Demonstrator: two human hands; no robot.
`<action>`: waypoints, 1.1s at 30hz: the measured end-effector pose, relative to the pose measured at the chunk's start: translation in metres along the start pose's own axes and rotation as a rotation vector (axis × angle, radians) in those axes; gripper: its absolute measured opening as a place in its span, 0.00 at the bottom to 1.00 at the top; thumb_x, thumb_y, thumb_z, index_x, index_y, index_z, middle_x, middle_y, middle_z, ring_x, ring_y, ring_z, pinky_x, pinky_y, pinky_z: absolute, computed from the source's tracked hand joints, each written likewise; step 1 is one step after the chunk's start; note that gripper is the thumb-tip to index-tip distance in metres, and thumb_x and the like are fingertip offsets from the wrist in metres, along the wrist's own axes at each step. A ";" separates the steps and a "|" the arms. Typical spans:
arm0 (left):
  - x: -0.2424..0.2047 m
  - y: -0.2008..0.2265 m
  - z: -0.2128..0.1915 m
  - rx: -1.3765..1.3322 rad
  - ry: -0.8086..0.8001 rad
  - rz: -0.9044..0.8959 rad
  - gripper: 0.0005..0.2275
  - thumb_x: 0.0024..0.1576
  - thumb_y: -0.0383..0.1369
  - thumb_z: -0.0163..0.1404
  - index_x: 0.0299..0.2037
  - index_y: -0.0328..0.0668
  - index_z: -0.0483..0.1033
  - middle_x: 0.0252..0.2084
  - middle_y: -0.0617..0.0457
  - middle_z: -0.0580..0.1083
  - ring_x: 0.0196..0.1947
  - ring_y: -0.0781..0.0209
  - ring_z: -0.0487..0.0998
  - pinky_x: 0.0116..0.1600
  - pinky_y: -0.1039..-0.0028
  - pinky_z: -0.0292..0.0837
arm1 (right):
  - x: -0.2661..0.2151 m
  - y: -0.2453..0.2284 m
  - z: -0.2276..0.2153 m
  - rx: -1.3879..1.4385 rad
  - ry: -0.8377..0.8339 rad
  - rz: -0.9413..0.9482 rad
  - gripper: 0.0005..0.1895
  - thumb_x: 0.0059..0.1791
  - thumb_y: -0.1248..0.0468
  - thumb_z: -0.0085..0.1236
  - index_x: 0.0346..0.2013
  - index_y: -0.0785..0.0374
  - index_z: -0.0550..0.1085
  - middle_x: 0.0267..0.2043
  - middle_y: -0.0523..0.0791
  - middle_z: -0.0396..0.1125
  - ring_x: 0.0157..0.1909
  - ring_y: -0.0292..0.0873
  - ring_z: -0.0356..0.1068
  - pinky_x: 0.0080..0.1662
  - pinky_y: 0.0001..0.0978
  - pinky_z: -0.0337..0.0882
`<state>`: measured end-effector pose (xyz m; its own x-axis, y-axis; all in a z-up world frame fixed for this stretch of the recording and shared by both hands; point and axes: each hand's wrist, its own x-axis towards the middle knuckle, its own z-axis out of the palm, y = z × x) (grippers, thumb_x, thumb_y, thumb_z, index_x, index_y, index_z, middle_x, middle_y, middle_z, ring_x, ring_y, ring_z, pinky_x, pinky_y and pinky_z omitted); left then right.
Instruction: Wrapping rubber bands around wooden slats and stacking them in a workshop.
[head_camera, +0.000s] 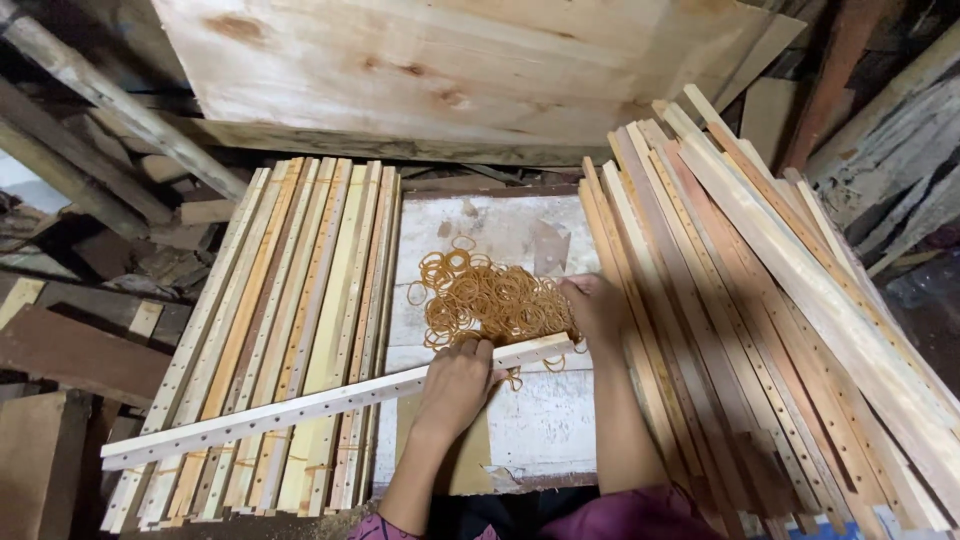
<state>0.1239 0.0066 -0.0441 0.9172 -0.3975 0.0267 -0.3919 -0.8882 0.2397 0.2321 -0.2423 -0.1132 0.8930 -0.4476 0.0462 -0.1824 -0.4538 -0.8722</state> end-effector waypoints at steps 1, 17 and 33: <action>0.001 -0.001 -0.003 -0.006 -0.006 0.000 0.14 0.59 0.45 0.53 0.45 0.44 0.72 0.42 0.44 0.77 0.45 0.45 0.80 0.49 0.60 0.73 | -0.001 -0.001 -0.002 -0.006 -0.002 0.005 0.14 0.38 0.47 0.70 0.34 0.47 0.83 0.32 0.39 0.76 0.42 0.43 0.77 0.45 0.32 0.73; 0.005 0.000 -0.014 -0.030 0.031 -0.010 0.13 0.59 0.43 0.51 0.45 0.43 0.73 0.42 0.44 0.78 0.46 0.44 0.81 0.51 0.59 0.73 | -0.062 -0.033 -0.062 0.461 -0.256 0.050 0.18 0.46 0.56 0.67 0.39 0.67 0.74 0.37 0.52 0.76 0.26 0.43 0.77 0.22 0.22 0.66; 0.002 0.015 -0.062 -0.006 0.234 -0.024 0.23 0.62 0.52 0.38 0.69 0.73 0.64 0.32 0.49 0.77 0.10 0.64 0.60 0.19 0.69 0.68 | -0.200 0.001 -0.016 1.299 -0.717 0.448 0.27 0.46 0.37 0.46 0.19 0.56 0.65 0.19 0.41 0.65 0.20 0.34 0.61 0.28 0.28 0.69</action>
<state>0.1247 0.0066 0.0201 0.9182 -0.3115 0.2446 -0.3699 -0.8950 0.2492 0.0470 -0.1660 -0.1151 0.9372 0.2633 -0.2289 -0.3484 0.7394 -0.5761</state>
